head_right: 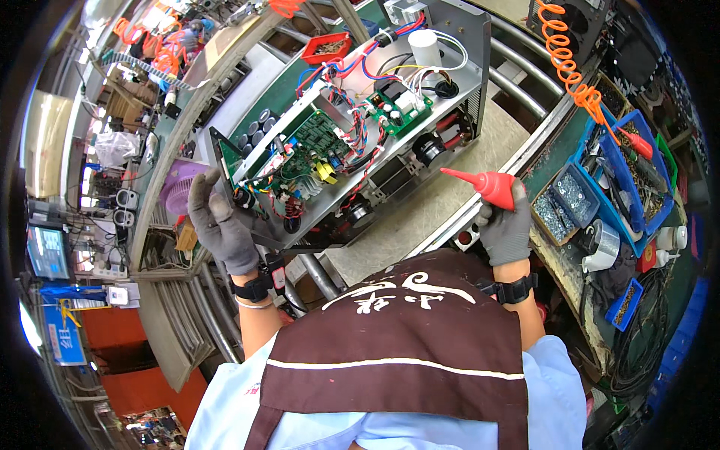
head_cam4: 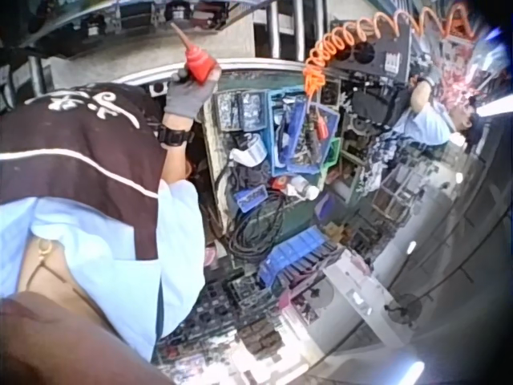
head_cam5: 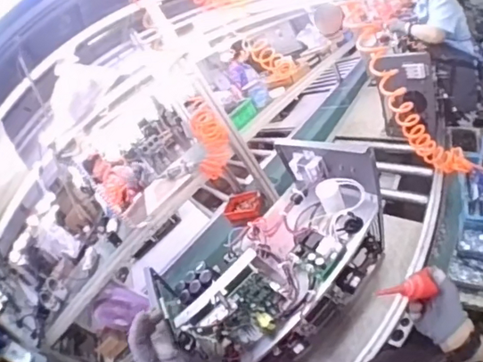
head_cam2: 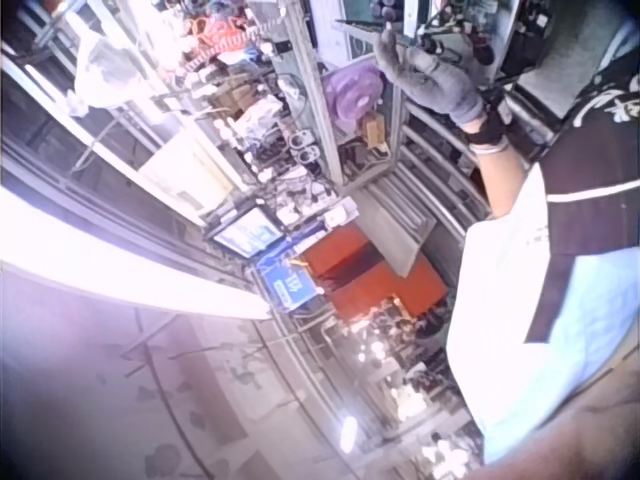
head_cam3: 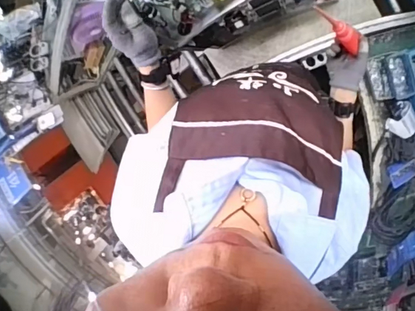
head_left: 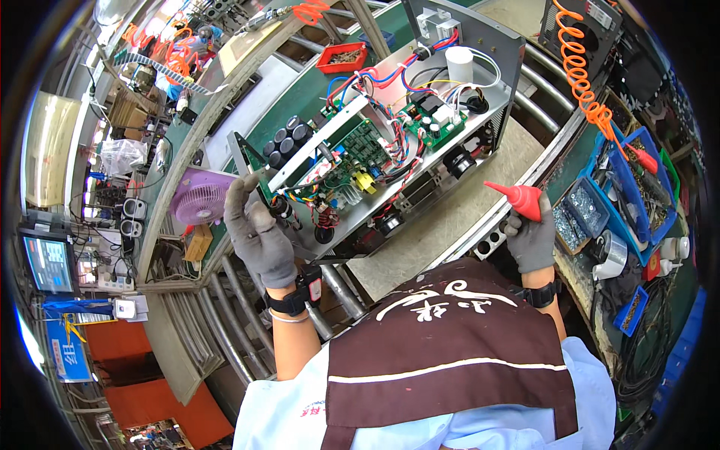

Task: Assemble and test internal components of a solar inverter or power supply unit.

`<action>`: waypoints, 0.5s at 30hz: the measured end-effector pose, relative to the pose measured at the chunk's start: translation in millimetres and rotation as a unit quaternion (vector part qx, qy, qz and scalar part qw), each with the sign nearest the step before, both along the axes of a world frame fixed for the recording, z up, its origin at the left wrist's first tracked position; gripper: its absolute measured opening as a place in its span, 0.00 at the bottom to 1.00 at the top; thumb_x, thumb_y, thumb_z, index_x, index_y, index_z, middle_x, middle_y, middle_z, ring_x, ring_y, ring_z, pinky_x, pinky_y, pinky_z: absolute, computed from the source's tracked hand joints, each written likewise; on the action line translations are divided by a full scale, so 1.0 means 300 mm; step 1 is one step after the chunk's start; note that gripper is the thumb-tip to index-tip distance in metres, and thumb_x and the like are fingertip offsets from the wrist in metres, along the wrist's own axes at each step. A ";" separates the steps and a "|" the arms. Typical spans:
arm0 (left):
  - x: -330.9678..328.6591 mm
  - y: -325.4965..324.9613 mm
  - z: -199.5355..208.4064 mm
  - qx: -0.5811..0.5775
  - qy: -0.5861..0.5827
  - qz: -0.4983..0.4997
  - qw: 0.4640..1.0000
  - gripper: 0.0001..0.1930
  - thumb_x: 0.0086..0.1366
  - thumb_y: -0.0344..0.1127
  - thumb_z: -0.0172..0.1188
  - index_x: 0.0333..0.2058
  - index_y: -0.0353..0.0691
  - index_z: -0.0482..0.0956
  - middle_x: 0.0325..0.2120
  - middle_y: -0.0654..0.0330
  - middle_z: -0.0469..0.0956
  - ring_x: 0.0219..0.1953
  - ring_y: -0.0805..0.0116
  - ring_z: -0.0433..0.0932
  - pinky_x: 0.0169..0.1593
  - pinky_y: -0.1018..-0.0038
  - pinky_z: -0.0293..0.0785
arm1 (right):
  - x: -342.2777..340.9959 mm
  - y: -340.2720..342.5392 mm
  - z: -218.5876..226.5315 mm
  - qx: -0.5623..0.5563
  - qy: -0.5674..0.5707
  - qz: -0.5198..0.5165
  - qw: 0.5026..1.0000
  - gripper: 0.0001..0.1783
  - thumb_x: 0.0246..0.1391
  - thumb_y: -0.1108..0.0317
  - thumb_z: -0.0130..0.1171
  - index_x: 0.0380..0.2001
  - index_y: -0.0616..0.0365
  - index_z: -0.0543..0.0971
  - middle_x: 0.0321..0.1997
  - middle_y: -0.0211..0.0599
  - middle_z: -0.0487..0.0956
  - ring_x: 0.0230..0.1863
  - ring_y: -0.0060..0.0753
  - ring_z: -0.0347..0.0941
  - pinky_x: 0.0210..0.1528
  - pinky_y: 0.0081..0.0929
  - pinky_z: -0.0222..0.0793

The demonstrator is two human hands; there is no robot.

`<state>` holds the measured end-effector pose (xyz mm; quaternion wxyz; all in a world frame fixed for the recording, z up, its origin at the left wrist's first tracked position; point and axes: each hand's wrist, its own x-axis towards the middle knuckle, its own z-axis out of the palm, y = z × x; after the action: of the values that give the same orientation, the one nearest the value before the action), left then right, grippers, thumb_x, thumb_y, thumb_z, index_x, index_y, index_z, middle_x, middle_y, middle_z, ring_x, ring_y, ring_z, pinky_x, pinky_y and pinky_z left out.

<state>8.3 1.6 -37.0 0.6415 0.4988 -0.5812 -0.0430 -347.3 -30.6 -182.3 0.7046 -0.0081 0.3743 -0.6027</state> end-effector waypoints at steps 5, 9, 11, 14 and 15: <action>0.002 0.007 -0.029 -0.048 0.000 0.035 0.998 0.21 0.70 0.41 0.45 0.54 0.30 0.65 0.45 0.48 0.74 0.48 0.63 0.73 0.55 0.69 0.68 | -0.017 0.007 -0.012 -0.034 -0.011 0.011 0.999 0.25 0.55 0.41 0.51 0.40 0.53 0.74 0.25 0.31 0.71 0.21 0.24 0.63 0.21 0.21 0.59; -0.009 0.006 -0.032 -0.046 0.011 0.057 0.997 0.21 0.70 0.41 0.45 0.53 0.30 0.66 0.43 0.48 0.74 0.46 0.64 0.74 0.53 0.70 0.70 | -0.028 0.008 -0.017 -0.008 -0.009 0.000 1.000 0.26 0.55 0.41 0.50 0.40 0.54 0.74 0.25 0.31 0.71 0.21 0.24 0.63 0.21 0.21 0.59; -0.005 0.005 -0.037 -0.050 0.023 0.049 0.997 0.19 0.71 0.39 0.45 0.52 0.30 0.67 0.42 0.49 0.75 0.45 0.64 0.74 0.52 0.70 0.71 | -0.036 0.014 -0.013 -0.018 -0.003 -0.004 1.000 0.27 0.55 0.41 0.50 0.40 0.55 0.74 0.25 0.31 0.71 0.21 0.24 0.63 0.21 0.22 0.59; 0.008 0.007 -0.041 -0.002 0.031 0.084 0.996 0.13 0.69 0.32 0.46 0.49 0.31 0.70 0.41 0.52 0.76 0.44 0.68 0.74 0.51 0.72 0.69 | -0.036 0.015 -0.044 -0.017 -0.032 -0.001 0.999 0.27 0.53 0.40 0.52 0.40 0.54 0.74 0.24 0.29 0.71 0.20 0.24 0.63 0.19 0.23 0.59; 0.005 0.008 -0.036 -0.005 0.038 0.065 0.997 0.13 0.69 0.31 0.47 0.48 0.31 0.71 0.41 0.54 0.76 0.43 0.68 0.74 0.50 0.73 0.69 | -0.031 0.009 -0.042 -0.013 -0.029 -0.011 0.999 0.27 0.52 0.41 0.53 0.40 0.54 0.74 0.24 0.29 0.71 0.20 0.24 0.64 0.19 0.23 0.61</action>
<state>9.8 3.9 -47.7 0.6671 0.5302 -0.5230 -0.0173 -356.5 -27.9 -195.0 0.7081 0.0042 0.3461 -0.6154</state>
